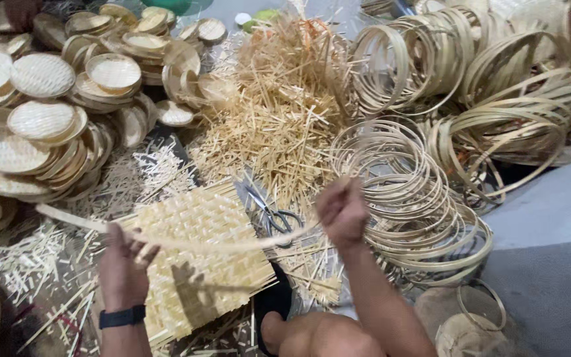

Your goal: The person sits on the floor and repeatedly places a woven bamboo mat onto a wooden circular mold. They use scissors to trim the excess bamboo strips around the edge of the mold. After trimming, the person removes the finished circular tray and stacks it with others.

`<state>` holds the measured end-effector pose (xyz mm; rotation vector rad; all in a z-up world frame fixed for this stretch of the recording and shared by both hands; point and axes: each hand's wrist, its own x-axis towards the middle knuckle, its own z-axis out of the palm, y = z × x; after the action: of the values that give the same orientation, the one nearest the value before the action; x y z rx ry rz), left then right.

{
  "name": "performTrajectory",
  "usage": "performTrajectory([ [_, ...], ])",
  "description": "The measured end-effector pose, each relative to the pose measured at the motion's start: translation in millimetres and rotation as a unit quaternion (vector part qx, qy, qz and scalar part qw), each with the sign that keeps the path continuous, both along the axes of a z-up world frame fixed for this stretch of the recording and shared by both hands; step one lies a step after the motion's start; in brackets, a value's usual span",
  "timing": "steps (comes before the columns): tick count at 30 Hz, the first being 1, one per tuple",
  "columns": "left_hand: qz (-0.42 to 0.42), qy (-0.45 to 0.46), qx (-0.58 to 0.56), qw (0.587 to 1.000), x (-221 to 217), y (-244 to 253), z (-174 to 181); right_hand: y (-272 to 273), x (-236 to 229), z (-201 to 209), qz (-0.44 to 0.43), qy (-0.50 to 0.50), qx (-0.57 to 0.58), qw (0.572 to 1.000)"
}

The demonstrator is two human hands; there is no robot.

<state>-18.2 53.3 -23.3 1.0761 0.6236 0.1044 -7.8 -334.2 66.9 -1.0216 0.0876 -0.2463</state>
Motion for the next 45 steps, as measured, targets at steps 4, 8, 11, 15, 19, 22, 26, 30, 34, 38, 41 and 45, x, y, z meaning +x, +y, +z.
performTrajectory([
  [4,-0.038,-0.013,-0.019,0.999,-10,-6,-7,-22,36,54,-0.132,-0.146,-0.068,0.978],
  [8,-0.056,0.006,0.007,0.998,-12,-9,-3,-51,139,71,-0.233,-0.094,0.124,0.960],
  [11,-0.073,0.035,0.016,0.997,-11,-13,-7,-63,243,83,-0.241,-0.035,0.169,0.955],
  [15,-0.103,0.074,0.015,0.992,-16,-15,-20,-80,290,70,-0.217,0.045,-0.178,0.959],
  [19,-0.116,0.094,0.009,0.989,-21,-9,-37,-82,213,18,-0.108,-0.014,-0.462,0.880],
  [22,-0.116,0.090,0.008,0.989,-24,-3,-43,-102,143,-23,-0.048,0.078,-0.590,0.803],
  [26,-0.116,0.086,0.007,0.990,-31,1,-49,-163,81,-79,-0.026,0.182,-0.745,0.641],
  [30,-0.120,0.102,0.015,0.987,-36,1,-60,-213,47,-142,0.063,0.244,-0.847,0.468],
  [34,-0.114,0.119,0.018,0.986,-42,2,-70,-235,32,-184,0.060,0.243,-0.870,0.425],
  [38,-0.114,0.121,0.025,0.986,-44,11,-71,-253,26,-199,0.071,0.210,-0.875,0.430],
  [41,-0.105,0.130,0.031,0.985,-43,8,-67,-252,35,-184,0.171,0.267,-0.878,0.359],
  [45,-0.106,0.134,0.030,0.985,-45,6,-63,-234,8,-142,0.195,0.239,-0.890,0.336],
])
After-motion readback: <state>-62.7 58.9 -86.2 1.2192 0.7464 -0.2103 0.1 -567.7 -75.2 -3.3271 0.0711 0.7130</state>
